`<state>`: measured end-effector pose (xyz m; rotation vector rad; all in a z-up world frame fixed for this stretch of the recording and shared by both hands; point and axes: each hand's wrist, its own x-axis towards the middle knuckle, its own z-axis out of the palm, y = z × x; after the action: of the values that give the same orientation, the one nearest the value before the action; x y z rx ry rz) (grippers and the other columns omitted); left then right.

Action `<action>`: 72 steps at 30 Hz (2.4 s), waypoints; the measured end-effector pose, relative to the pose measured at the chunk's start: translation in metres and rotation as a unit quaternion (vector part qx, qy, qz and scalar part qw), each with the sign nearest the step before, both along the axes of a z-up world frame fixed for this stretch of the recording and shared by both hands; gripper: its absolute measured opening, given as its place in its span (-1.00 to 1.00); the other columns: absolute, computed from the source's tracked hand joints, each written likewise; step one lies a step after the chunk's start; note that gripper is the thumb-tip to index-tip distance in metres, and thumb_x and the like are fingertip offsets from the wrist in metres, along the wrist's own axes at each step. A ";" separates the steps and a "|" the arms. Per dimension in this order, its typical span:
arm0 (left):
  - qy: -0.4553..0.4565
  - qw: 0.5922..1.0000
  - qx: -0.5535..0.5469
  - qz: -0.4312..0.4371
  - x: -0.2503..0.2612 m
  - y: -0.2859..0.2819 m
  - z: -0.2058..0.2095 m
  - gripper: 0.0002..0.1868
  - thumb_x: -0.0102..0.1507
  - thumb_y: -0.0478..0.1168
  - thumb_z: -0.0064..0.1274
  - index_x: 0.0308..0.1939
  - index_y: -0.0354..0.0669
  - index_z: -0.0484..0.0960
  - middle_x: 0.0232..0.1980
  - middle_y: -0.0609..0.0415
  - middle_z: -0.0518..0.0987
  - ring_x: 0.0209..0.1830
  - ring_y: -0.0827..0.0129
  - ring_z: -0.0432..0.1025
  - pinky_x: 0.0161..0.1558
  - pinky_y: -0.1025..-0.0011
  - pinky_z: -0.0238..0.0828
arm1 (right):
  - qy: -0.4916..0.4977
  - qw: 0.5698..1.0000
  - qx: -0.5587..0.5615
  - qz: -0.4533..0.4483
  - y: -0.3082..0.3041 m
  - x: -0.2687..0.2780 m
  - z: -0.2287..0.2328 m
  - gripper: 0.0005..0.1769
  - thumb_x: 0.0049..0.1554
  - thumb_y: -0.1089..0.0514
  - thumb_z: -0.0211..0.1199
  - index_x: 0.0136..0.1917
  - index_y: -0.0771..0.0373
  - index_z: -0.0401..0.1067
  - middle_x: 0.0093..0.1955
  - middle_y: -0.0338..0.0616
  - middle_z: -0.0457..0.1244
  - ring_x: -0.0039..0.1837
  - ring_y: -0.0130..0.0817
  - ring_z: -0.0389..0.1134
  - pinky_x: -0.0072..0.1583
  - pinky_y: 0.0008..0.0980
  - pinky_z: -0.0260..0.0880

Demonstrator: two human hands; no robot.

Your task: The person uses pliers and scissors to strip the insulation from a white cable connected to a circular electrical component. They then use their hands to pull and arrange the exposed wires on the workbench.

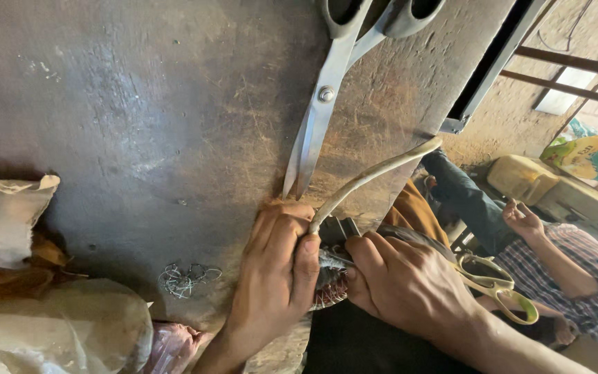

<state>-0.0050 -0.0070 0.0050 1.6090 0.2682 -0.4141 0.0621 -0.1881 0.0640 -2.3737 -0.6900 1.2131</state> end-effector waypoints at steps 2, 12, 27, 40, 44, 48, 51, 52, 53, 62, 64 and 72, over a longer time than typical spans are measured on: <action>-0.010 1.000 -0.002 0.008 -0.002 -0.001 0.000 -0.91 0.40 -0.35 -0.14 -0.14 -0.37 0.39 0.00 -0.19 0.50 -0.01 0.04 0.42 0.05 0.12 0.37 | 0.003 1.000 0.015 -0.007 -0.001 0.001 0.002 -0.76 0.09 0.15 0.26 -0.05 0.33 0.33 -0.35 -0.08 0.26 -0.33 -0.12 0.37 -0.27 -0.16 0.39; 0.009 0.999 0.034 -0.016 -0.015 -0.008 -0.008 -0.90 0.39 -0.32 -0.09 -0.19 -0.32 0.44 -0.21 -0.10 0.48 -0.21 0.22 0.41 -0.13 0.18 0.38 | 0.204 0.889 0.124 -0.389 -0.062 0.020 0.027 -0.72 0.37 0.12 -0.07 0.13 0.35 0.36 -0.29 -0.18 0.28 -0.39 -0.46 0.37 -0.33 -0.42 0.45; -0.011 0.999 0.034 -0.002 -0.015 -0.013 -0.004 -0.82 0.36 -0.12 0.14 -0.16 -0.16 0.65 -0.22 0.12 0.66 -0.14 0.35 0.53 0.01 0.28 0.42 | 0.269 0.871 0.052 -0.408 -0.100 -0.015 0.015 -0.72 0.30 0.19 0.16 0.23 0.36 0.45 -0.13 -0.02 0.42 -0.24 -0.34 0.39 -0.21 -0.40 0.51; -0.030 0.999 0.022 -0.009 -0.014 -0.014 -0.007 -0.76 0.44 -0.04 0.04 -0.12 -0.12 0.59 -0.20 0.18 0.72 -0.19 0.33 0.52 0.22 0.21 0.38 | 0.022 0.999 0.032 -0.037 -0.066 -0.016 0.023 -0.31 -0.07 0.29 0.26 0.37 0.19 0.42 0.21 -0.04 0.38 0.08 -0.17 0.49 0.07 -0.28 0.52; -0.032 0.999 0.016 -0.006 -0.020 -0.012 -0.011 -0.75 0.45 -0.02 0.04 -0.11 -0.12 0.58 -0.20 0.19 0.72 -0.16 0.33 0.52 0.23 0.21 0.37 | 0.018 0.999 0.026 -0.027 -0.063 -0.011 0.023 -0.32 -0.04 0.29 0.24 0.39 0.16 0.40 0.20 -0.08 0.38 0.06 -0.21 0.49 0.07 -0.28 0.52; -0.029 0.999 0.017 0.003 -0.022 -0.019 -0.019 -0.74 0.42 0.02 0.03 -0.13 -0.06 0.63 -0.21 0.24 0.74 -0.22 0.46 0.52 0.08 0.31 0.38 | 0.037 0.998 0.028 -0.036 -0.066 -0.009 0.027 -0.30 0.05 0.17 0.23 0.49 0.17 0.38 0.25 -0.09 0.37 0.10 -0.24 0.47 0.10 -0.26 0.49; -0.031 0.999 0.014 0.004 -0.023 -0.016 -0.016 -0.75 0.44 0.00 0.03 -0.12 -0.07 0.62 -0.21 0.24 0.72 -0.17 0.45 0.52 0.16 0.24 0.37 | 0.054 0.998 0.035 -0.012 -0.067 -0.010 0.025 -0.31 0.07 0.15 0.23 0.48 0.20 0.38 0.28 -0.07 0.37 0.05 -0.31 0.45 0.06 -0.29 0.48; -0.030 0.999 0.014 0.005 -0.024 -0.015 -0.014 -0.75 0.43 0.00 0.04 -0.11 -0.08 0.62 -0.21 0.23 0.71 -0.17 0.43 0.51 0.15 0.25 0.37 | 0.044 0.998 0.034 0.004 -0.067 -0.009 0.025 -0.35 0.07 0.16 0.21 0.46 0.19 0.37 0.25 -0.10 0.38 0.04 -0.32 0.46 0.07 -0.30 0.49; -0.029 0.999 0.015 0.007 -0.024 -0.014 -0.014 -0.75 0.42 0.00 0.05 -0.11 -0.08 0.62 -0.21 0.22 0.70 -0.17 0.41 0.50 0.14 0.25 0.36 | 0.035 0.999 0.032 0.020 -0.067 -0.008 0.024 -0.38 0.08 0.17 0.20 0.43 0.19 0.37 0.22 -0.13 0.38 0.03 -0.34 0.46 0.07 -0.30 0.49; -0.037 0.997 0.046 -0.050 -0.023 -0.024 -0.023 -0.84 0.36 -0.16 0.11 -0.19 -0.19 0.58 -0.24 0.05 0.65 -0.25 0.38 0.51 -0.10 0.32 0.45 | 0.025 0.983 0.050 0.173 -0.075 0.006 0.024 -0.13 0.06 -0.19 0.14 0.51 0.35 0.25 0.27 -0.03 0.26 -0.06 -0.28 0.32 -0.04 -0.24 0.41; -0.041 0.996 0.048 -0.060 -0.020 -0.022 -0.019 -0.84 0.36 -0.17 0.12 -0.19 -0.19 0.56 -0.23 0.06 0.65 -0.25 0.40 0.51 0.01 0.24 0.46 | 0.010 0.985 0.043 0.169 -0.073 0.004 0.024 -0.13 0.03 -0.14 0.14 0.51 0.35 0.27 0.27 -0.07 0.27 -0.04 -0.33 0.33 0.01 -0.25 0.43; -0.058 0.994 0.042 -0.082 -0.006 -0.018 -0.012 -0.83 0.38 -0.18 0.12 -0.21 -0.19 0.52 -0.17 0.04 0.68 -0.18 0.34 0.51 -0.04 0.26 0.42 | 0.066 0.996 0.044 0.039 -0.062 -0.002 0.023 -0.29 -0.07 0.15 0.27 0.35 0.41 0.36 0.17 0.03 0.36 -0.04 -0.32 0.45 -0.06 -0.31 0.49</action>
<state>-0.0110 -0.0251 -0.0067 1.7368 0.0668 -0.4379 0.0599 -0.2506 0.0867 -2.1922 -0.7817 1.3305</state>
